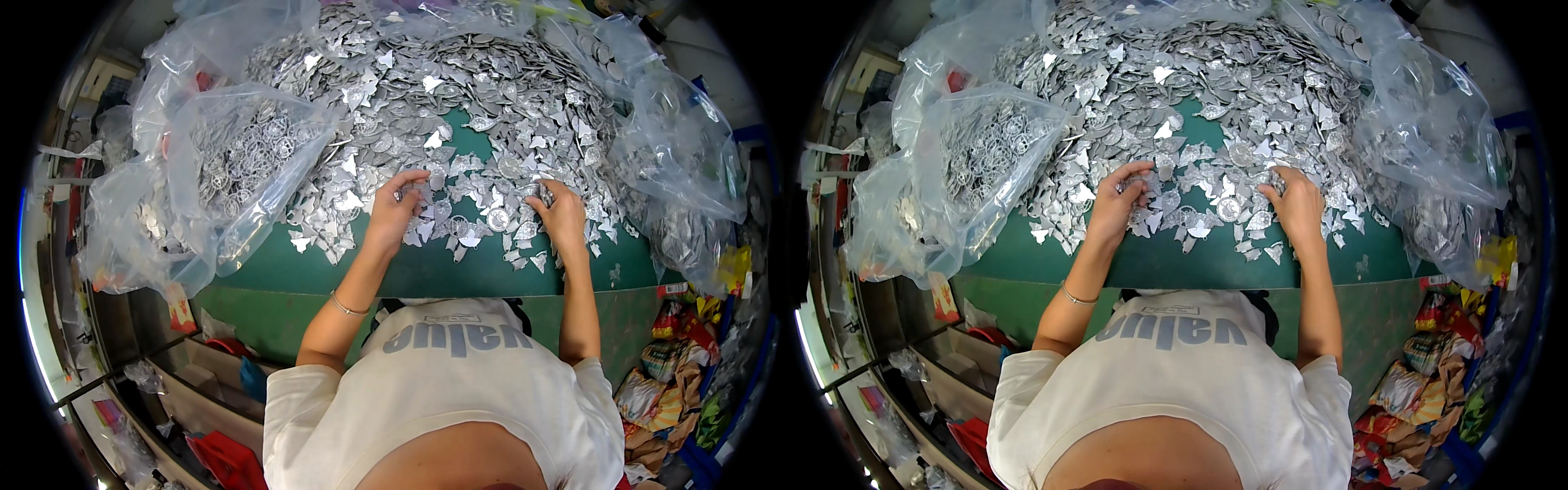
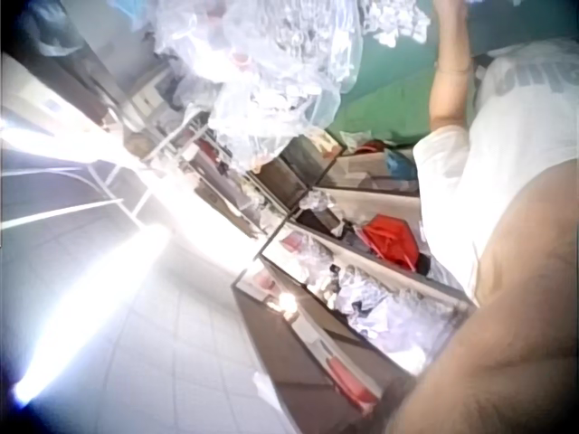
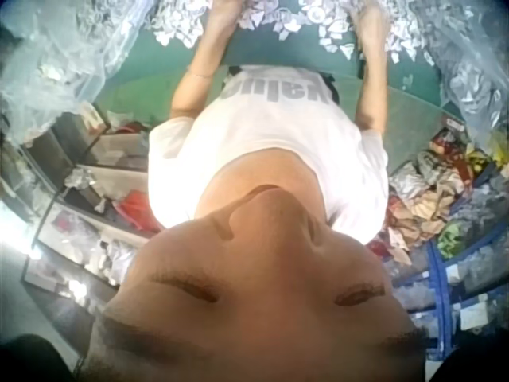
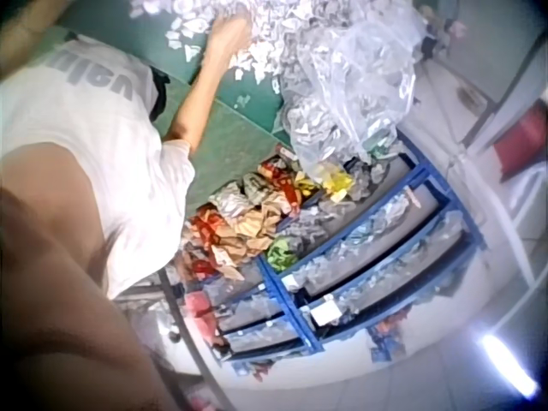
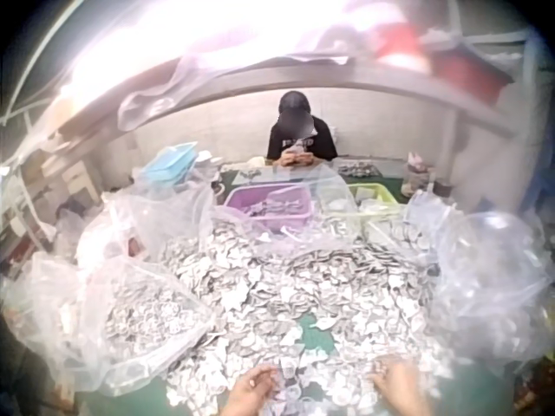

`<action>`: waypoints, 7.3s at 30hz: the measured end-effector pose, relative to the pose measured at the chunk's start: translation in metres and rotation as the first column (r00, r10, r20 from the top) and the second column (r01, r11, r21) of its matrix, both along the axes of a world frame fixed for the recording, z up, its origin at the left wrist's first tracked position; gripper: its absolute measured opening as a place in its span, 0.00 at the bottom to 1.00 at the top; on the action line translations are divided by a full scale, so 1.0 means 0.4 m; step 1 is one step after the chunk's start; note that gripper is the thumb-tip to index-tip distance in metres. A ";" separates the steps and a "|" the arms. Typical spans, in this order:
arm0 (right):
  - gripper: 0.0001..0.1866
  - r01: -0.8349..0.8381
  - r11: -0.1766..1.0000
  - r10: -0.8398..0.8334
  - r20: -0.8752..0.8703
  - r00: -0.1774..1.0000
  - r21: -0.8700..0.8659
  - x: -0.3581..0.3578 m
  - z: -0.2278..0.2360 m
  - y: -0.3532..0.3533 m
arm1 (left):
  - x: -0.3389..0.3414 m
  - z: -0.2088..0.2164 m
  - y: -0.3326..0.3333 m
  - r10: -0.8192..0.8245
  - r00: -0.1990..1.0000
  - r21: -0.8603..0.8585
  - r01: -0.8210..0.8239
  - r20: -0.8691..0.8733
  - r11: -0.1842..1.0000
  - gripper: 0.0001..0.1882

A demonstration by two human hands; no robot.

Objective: The person sorts through a large pile of small silver-colored metal pieces on a green surface, picking them up by hand and placing some into a plastic bag.

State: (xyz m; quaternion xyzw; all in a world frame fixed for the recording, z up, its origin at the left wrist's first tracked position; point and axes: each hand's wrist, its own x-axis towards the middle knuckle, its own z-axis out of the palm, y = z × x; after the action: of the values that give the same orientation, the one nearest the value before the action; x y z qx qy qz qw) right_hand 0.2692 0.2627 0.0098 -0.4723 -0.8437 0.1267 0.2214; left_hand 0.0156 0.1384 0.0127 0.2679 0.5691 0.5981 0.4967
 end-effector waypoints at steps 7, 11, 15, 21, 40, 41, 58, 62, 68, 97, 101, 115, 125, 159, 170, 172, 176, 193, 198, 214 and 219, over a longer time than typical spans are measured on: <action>0.13 0.004 0.918 -0.113 -0.252 0.961 -0.397 0.045 0.002 -0.004 | 0.001 0.034 0.022 -0.029 0.999 -0.077 0.026 -0.043 0.997 0.17; 0.13 -0.534 0.444 -0.599 -0.682 0.420 -0.719 0.064 0.039 -0.004 | -0.004 -0.002 0.024 0.034 0.841 0.132 0.044 -0.540 0.990 0.15; 0.19 -0.874 0.284 -0.748 -0.661 0.055 -0.394 0.063 0.029 -0.013 | -0.003 -0.015 0.032 -0.068 0.462 0.018 0.179 -0.884 0.984 0.15; 0.13 -0.693 0.399 -0.446 -0.788 0.425 -0.600 0.030 0.001 -0.011 | 0.000 0.005 0.052 -0.164 0.231 -0.123 0.184 -0.959 0.975 0.18; 0.09 -0.187 0.982 0.183 0.175 0.968 0.008 -0.126 0.054 -0.038 | -0.024 0.023 0.092 -0.322 0.085 -0.284 0.301 -0.943 0.910 0.17; 0.09 -0.185 0.981 0.181 0.061 0.982 0.065 -0.114 0.045 -0.025 | -0.028 0.018 0.093 -0.290 0.103 -0.248 0.299 -0.952 0.921 0.15; 0.14 -0.928 0.178 -0.765 -0.639 0.078 -0.327 -0.006 -0.015 -0.010 | -0.054 0.024 0.038 -0.205 0.671 0.131 0.159 0.712 0.979 0.12; 0.09 -0.965 0.147 -0.886 -0.463 -0.030 -0.219 -0.013 0.003 -0.017 | -0.029 0.006 0.018 -0.070 0.667 0.005 0.100 0.742 0.995 0.15; 0.06 -0.861 0.268 -0.962 -0.158 -0.221 -0.432 -0.073 0.063 -0.047 | 0.013 0.056 0.001 -0.314 0.929 -0.064 0.332 0.194 0.941 0.10; 0.11 -0.141 0.900 -0.124 -0.553 0.824 -0.412 -0.121 0.030 0.149 | 0.040 0.010 0.329 -0.144 0.278 -0.066 0.272 -0.950 0.960 0.15; 0.13 -0.168 0.984 0.179 -0.239 0.955 0.063 -0.186 0.033 0.201 | 0.044 -0.021 0.368 -0.166 0.216 -0.094 0.311 -0.962 0.946 0.15; 0.12 -0.430 0.576 -0.511 -0.717 0.475 -0.695 -0.156 0.059 0.224 | -0.028 0.005 0.236 -0.193 0.573 0.066 0.236 0.797 0.970 0.22; 0.14 -0.774 0.177 -0.831 -0.514 0.213 -0.607 -0.169 0.090 -0.037 | 0.154 0.029 0.100 0.107 0.728 -0.081 -0.070 0.677 0.994 0.13; 0.27 -0.478 0.670 -0.388 -0.817 0.426 -0.568 -0.239 0.070 -0.193 | 0.259 0.058 0.046 0.171 0.982 0.211 -0.185 0.083 0.960 0.23; 0.21 -0.257 0.868 -0.426 -0.903 0.059 -0.426 -0.212 0.063 -0.173 | 0.322 0.136 0.097 -0.008 0.610 0.186 0.254 -0.793 0.949 0.29; 0.20 -0.348 0.802 -0.514 -0.858 0.011 -0.485 -0.190 0.056 -0.169 | 0.327 0.148 0.097 0.044 0.396 0.181 0.316 -0.917 0.931 0.30; 0.18 -0.606 0.589 -0.751 -0.639 -0.166 -0.535 -0.138 0.066 -0.162 | 0.339 0.135 0.105 0.033 0.830 0.489 0.297 -0.557 0.820 0.29; 0.18 0.100 0.905 -0.364 -0.874 -0.322 -0.414 0.602 0.339 0.164 | 0.135 0.071 0.047 0.336 0.813 0.462 -0.094 -0.475 0.882 0.25; 0.16 0.116 0.671 -0.705 -0.678 -0.207 -0.733 0.593 0.314 0.212 | 0.101 0.040 0.020 0.333 0.796 0.408 -0.120 -0.505 0.905 0.27; 0.15 0.531 0.744 -0.137 -0.686 0.715 0.405 0.238 0.222 0.027 | 0.071 -0.027 0.067 -0.045 0.378 0.103 0.363 -0.925 0.926 0.22; 0.09 -0.199 0.978 0.206 -0.423 0.882 0.061 0.015 0.112 0.003 | 0.109 -0.045 0.084 -0.189 0.150 -0.098 0.471 -0.971 0.876 0.24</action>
State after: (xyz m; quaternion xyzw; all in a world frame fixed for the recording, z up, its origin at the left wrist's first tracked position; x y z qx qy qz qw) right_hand 0.2753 0.2641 0.0546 -0.3407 -0.8204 0.2428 0.3898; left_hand 0.0591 0.1720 -0.0051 0.7503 0.6034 0.2401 0.1239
